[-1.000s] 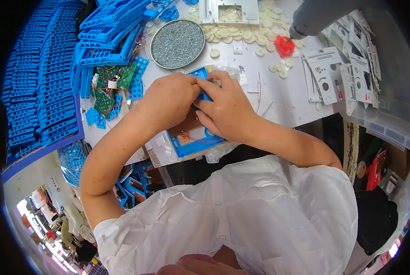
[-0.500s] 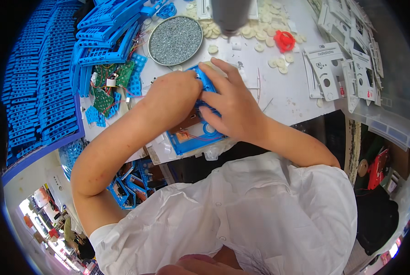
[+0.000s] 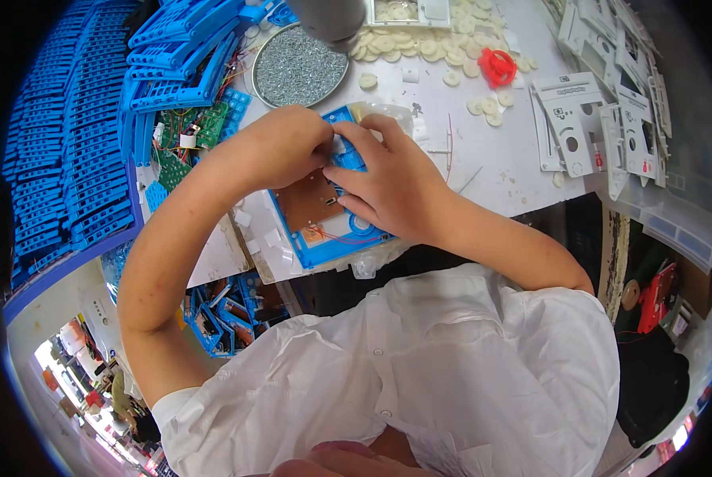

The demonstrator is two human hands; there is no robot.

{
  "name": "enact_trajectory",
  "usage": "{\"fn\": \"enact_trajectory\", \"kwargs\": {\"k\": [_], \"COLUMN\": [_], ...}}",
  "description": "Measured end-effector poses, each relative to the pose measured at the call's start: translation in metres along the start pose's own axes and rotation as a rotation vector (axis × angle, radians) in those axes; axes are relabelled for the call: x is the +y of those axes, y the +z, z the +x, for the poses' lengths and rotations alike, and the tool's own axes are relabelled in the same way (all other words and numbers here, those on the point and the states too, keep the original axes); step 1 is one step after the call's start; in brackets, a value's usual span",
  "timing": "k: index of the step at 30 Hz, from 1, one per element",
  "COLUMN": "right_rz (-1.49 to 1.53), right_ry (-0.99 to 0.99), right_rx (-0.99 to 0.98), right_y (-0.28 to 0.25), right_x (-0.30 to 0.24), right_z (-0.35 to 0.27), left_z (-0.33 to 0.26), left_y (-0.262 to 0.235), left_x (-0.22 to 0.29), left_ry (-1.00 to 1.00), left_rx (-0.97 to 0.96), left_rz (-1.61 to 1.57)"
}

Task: Assembling electronic components by placing circuit boards into plastic housings and packaging them into boxes.

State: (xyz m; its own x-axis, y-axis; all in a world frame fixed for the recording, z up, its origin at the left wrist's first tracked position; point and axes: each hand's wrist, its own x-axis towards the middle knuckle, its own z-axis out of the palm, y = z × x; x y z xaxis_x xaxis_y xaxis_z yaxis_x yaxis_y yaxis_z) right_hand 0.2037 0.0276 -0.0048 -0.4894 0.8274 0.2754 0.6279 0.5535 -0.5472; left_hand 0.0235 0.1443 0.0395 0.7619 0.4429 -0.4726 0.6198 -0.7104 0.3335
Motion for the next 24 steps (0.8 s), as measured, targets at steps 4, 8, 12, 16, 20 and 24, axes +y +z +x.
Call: {"fn": "enact_trajectory", "kwargs": {"k": [4,8,12,16,20,24], "right_rz": [0.024,-0.013,-0.006,-0.036,-0.046,-0.057], "right_ry": [0.015,0.023,0.008,0.014,0.018,0.026], "right_rx": [0.013,-0.002,0.024,0.023,0.011,0.002], "right_y": [0.0,0.0,0.001,0.003,0.003,0.004], "right_x": [-0.003,-0.005,-0.006,-0.006,-0.007,-0.01], "right_z": [0.001,0.001,0.001,0.001,0.001,0.002], "left_z": [-0.012,-0.018,-0.022,-0.027,-0.025,-0.023], "left_y": [0.002,0.006,0.009,0.005,0.015,0.022], "left_x": [-0.004,-0.009,-0.008,-0.006,-0.006,-0.004], "left_ry": [-0.032,-0.008,-0.025,0.03,0.125,0.105], "left_rx": [0.069,0.19,0.194,0.171,0.239,0.217], "left_rz": [-0.051,-0.115,-0.11,-0.023,0.192,0.26]}}
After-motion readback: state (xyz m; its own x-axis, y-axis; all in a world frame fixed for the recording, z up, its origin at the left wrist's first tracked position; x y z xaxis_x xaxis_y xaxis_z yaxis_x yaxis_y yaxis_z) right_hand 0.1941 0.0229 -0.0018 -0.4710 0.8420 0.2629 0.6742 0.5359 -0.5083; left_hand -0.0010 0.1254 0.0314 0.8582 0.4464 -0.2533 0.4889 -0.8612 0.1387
